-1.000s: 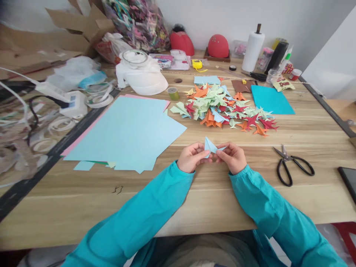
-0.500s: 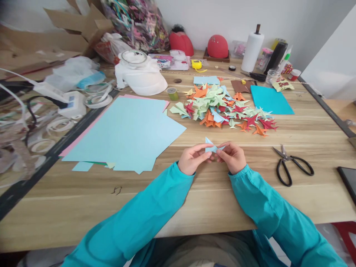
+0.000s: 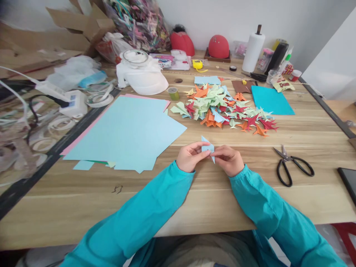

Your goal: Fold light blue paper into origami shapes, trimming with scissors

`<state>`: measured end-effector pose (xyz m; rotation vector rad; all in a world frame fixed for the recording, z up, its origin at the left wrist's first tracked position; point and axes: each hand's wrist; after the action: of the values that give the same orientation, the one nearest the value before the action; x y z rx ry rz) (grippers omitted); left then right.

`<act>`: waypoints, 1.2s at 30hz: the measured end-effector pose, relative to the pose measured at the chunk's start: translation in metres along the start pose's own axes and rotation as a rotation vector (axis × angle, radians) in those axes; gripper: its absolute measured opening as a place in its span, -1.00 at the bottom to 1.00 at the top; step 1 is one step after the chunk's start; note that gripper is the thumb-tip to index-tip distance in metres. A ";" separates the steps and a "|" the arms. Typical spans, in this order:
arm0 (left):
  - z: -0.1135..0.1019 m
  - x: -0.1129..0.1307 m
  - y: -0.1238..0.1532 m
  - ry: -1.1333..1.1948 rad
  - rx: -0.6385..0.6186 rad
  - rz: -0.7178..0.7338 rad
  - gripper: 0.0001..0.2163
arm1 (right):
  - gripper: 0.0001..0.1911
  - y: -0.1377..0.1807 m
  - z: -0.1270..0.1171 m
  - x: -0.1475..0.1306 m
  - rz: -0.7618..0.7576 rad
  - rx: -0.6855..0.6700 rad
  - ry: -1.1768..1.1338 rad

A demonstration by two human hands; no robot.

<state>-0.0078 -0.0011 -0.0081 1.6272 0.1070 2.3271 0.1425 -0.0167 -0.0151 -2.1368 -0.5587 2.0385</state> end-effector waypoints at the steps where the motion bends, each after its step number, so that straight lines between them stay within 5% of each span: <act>1: 0.000 0.000 0.000 0.000 -0.001 0.012 -0.67 | -0.89 0.000 0.000 -0.001 -0.001 -0.011 0.031; 8: -0.005 -0.003 -0.003 0.015 -0.017 0.016 -0.65 | -0.88 0.002 0.001 -0.011 0.029 -0.062 0.047; 14: -0.008 -0.007 -0.005 0.058 -0.113 -0.003 -0.66 | -0.79 0.000 0.000 -0.006 0.165 0.097 -0.126; 19: -0.007 -0.007 -0.005 0.068 -0.154 -0.015 -0.68 | -0.74 -0.001 0.000 -0.002 0.193 0.094 -0.144; 28: -0.006 -0.006 -0.004 0.053 -0.163 -0.032 -0.70 | -0.76 -0.001 -0.001 -0.002 0.191 0.060 -0.166; 36: -0.004 -0.001 0.000 -0.083 -0.139 -0.026 -0.77 | -0.90 0.003 0.002 -0.005 0.013 0.014 0.057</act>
<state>-0.0107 -0.0007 -0.0104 1.6407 -0.0500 2.1916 0.1414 -0.0215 -0.0116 -2.1889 -0.5234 1.9743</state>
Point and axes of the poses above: each hand's wrist, its own y-axis away from the middle knuckle, its own z-axis out of the palm, x = y × z, and after that the axes turned 6 degrees about -z, right-handed
